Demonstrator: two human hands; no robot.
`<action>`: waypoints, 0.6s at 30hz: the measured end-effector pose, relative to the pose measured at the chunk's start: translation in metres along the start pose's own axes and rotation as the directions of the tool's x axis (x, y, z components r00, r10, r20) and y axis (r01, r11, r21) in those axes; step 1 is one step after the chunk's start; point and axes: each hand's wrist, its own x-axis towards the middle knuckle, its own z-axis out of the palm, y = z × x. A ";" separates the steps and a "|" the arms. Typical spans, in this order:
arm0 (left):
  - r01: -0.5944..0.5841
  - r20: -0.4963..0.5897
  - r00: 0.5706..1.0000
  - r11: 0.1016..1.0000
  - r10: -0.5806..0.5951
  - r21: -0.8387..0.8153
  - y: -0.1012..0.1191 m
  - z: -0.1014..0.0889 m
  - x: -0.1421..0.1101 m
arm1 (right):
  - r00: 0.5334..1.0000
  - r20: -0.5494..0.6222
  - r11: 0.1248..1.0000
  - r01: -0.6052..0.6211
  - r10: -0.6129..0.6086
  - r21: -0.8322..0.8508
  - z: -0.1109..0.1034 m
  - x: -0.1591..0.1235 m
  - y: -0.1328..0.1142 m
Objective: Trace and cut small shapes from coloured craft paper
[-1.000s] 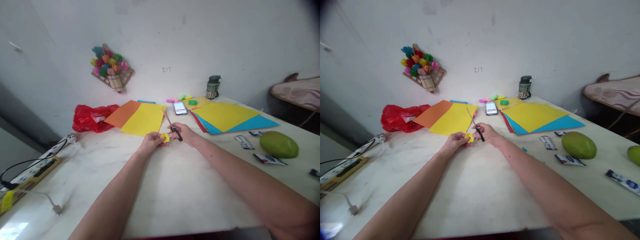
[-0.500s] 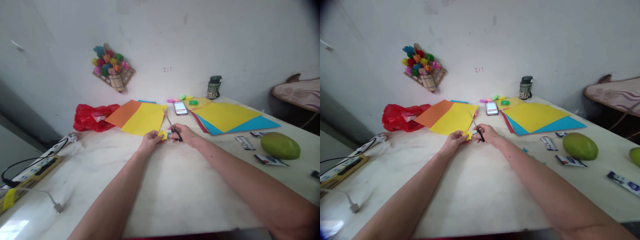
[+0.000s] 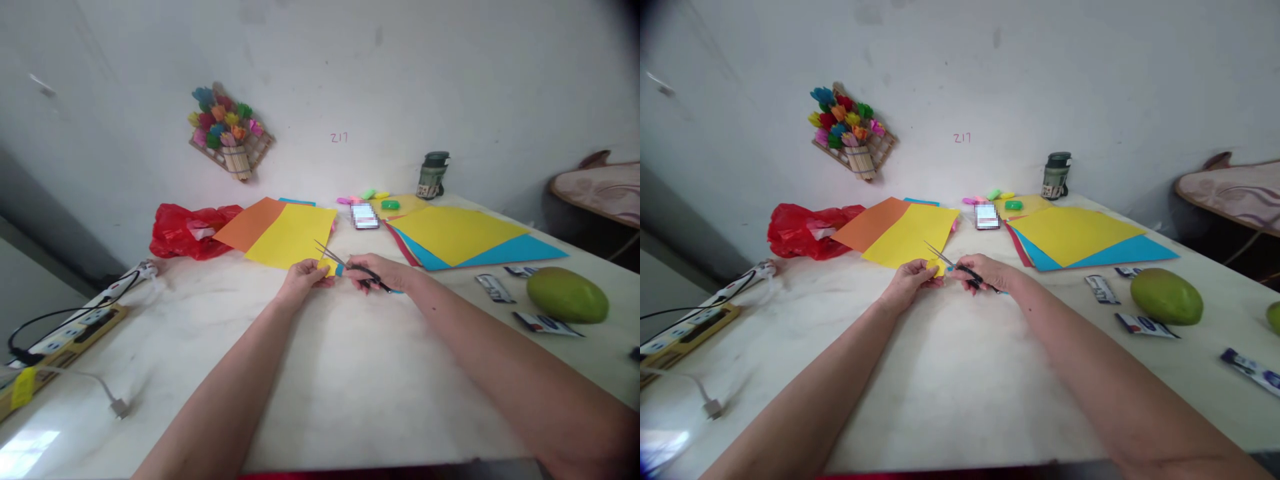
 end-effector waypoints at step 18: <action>-0.038 -0.058 0.998 0.993 0.032 -0.115 -0.003 -0.004 0.003 | 0.999 0.028 0.996 -0.031 0.034 -0.083 -0.001 0.000 0.000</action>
